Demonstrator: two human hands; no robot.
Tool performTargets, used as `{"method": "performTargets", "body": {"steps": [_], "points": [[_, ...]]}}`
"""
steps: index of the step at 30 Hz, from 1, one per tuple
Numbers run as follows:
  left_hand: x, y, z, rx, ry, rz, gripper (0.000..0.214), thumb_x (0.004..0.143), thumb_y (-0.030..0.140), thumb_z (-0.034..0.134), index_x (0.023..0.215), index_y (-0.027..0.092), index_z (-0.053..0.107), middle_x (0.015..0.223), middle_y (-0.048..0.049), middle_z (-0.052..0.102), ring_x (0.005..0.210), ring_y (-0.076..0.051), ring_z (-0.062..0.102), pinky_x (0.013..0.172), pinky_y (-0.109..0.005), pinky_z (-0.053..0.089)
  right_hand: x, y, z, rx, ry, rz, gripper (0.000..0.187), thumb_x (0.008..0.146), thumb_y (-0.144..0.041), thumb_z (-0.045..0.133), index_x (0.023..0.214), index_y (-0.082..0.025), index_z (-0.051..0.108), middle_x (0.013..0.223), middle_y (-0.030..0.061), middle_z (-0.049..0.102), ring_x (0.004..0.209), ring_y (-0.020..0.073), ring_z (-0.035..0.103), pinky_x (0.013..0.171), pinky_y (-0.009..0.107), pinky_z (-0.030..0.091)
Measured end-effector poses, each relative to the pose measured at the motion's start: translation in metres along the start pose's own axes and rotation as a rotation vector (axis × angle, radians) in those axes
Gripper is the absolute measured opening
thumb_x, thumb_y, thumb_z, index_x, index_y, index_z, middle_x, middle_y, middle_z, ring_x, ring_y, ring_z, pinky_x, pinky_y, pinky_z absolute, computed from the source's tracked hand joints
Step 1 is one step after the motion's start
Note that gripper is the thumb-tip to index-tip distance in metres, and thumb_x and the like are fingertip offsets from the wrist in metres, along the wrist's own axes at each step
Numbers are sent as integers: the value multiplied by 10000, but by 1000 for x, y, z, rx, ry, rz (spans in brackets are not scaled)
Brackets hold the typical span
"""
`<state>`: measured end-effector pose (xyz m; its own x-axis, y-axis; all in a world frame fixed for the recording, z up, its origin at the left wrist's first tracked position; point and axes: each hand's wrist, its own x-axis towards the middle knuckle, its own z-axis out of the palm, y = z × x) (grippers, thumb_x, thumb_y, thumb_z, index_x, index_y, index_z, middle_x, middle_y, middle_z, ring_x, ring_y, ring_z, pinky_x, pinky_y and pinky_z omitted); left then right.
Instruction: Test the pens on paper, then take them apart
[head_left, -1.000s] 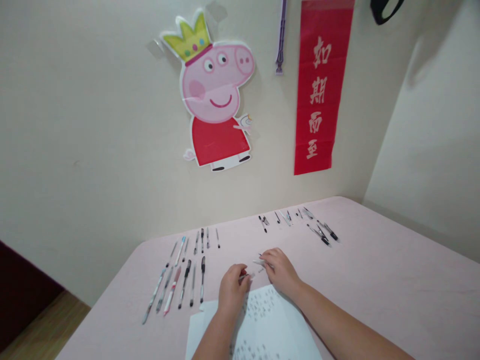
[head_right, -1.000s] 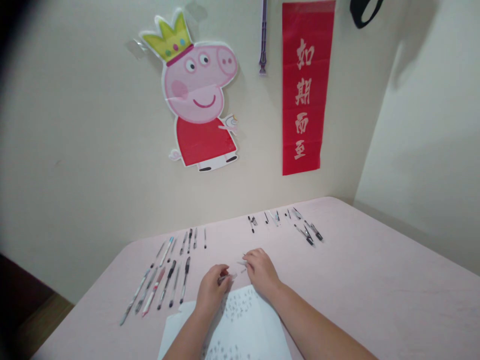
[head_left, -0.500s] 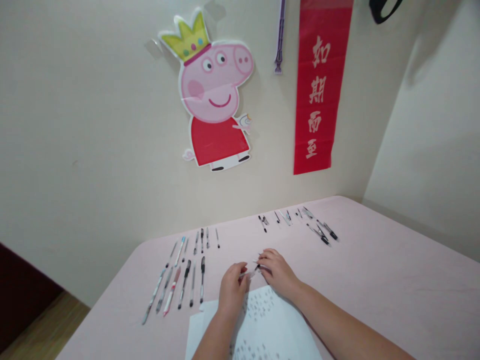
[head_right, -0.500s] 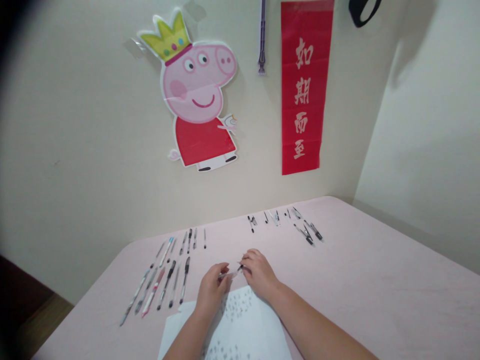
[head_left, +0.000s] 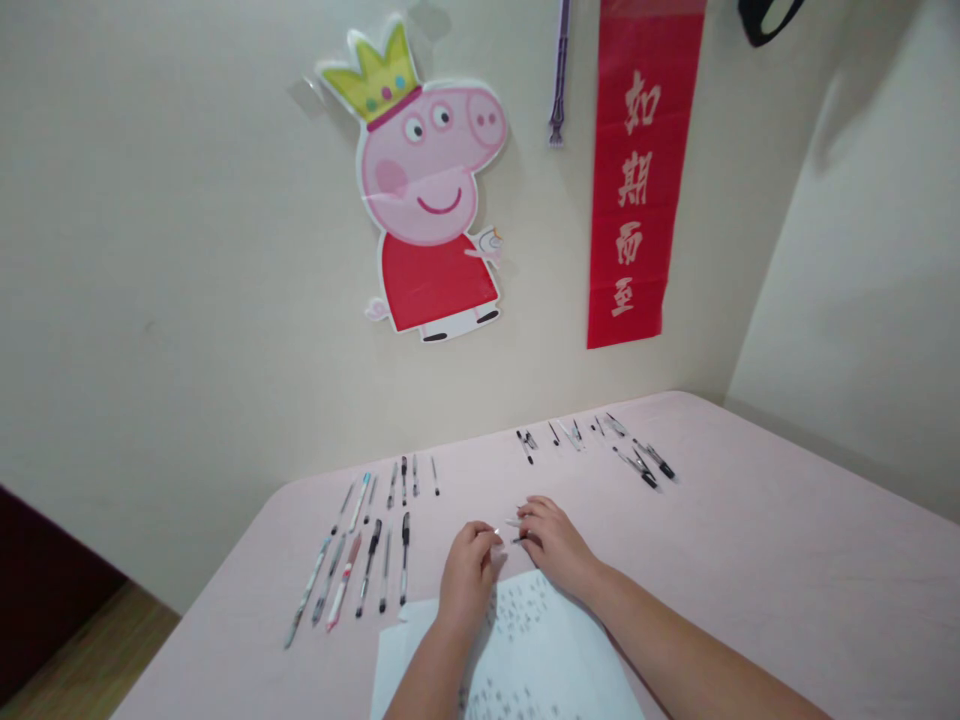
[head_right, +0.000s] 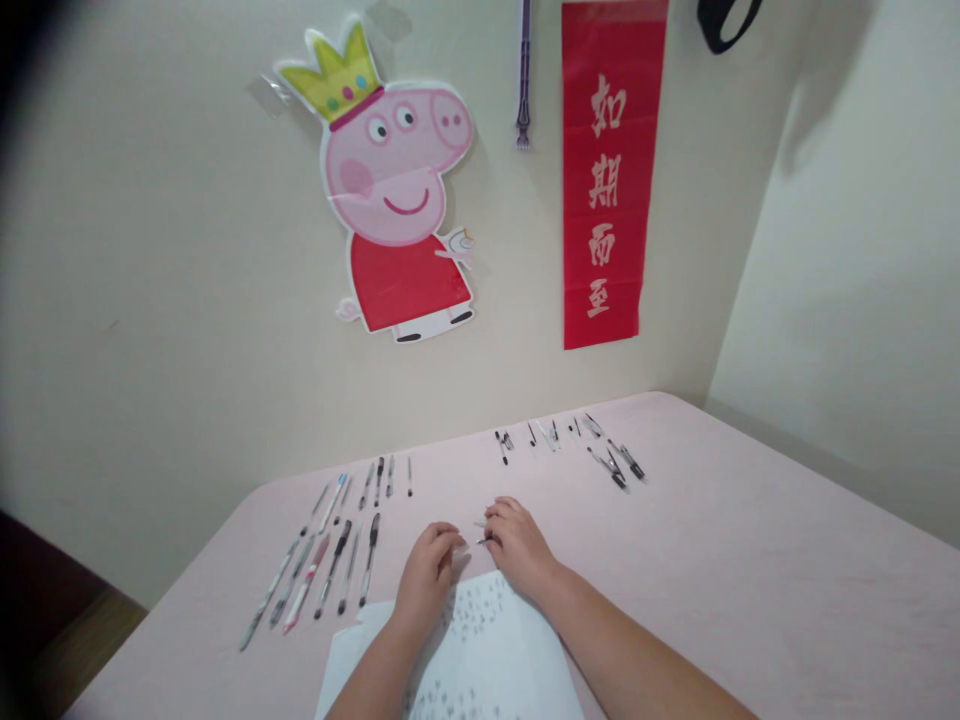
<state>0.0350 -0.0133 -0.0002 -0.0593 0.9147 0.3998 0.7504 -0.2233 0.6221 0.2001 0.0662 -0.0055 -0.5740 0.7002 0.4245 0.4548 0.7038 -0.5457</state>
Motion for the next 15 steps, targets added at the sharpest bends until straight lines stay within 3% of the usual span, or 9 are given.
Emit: {"method": "performTargets", "body": {"steps": [8, 15], "points": [[-1, -4, 7, 67, -39, -8, 274, 778, 118, 486, 961, 203, 672, 1062, -101, 604, 1008, -219, 552, 894, -395, 445, 0, -1, 1, 36, -48, -37, 153, 709, -68, 592, 742, -195, 670, 1024, 60, 633, 1142, 236, 451, 1015, 422, 339], [2, 7, 5, 76, -113, -39, 173, 753, 124, 509, 810, 192, 657, 981, -80, 607, 962, -213, 545, 868, -376, 435, -2, -3, 4, 61, -49, -99, 173, 714, -53, 585, 742, -202, 666, 1027, 58, 630, 1150, 230, 444, 1008, 429, 349]]}}
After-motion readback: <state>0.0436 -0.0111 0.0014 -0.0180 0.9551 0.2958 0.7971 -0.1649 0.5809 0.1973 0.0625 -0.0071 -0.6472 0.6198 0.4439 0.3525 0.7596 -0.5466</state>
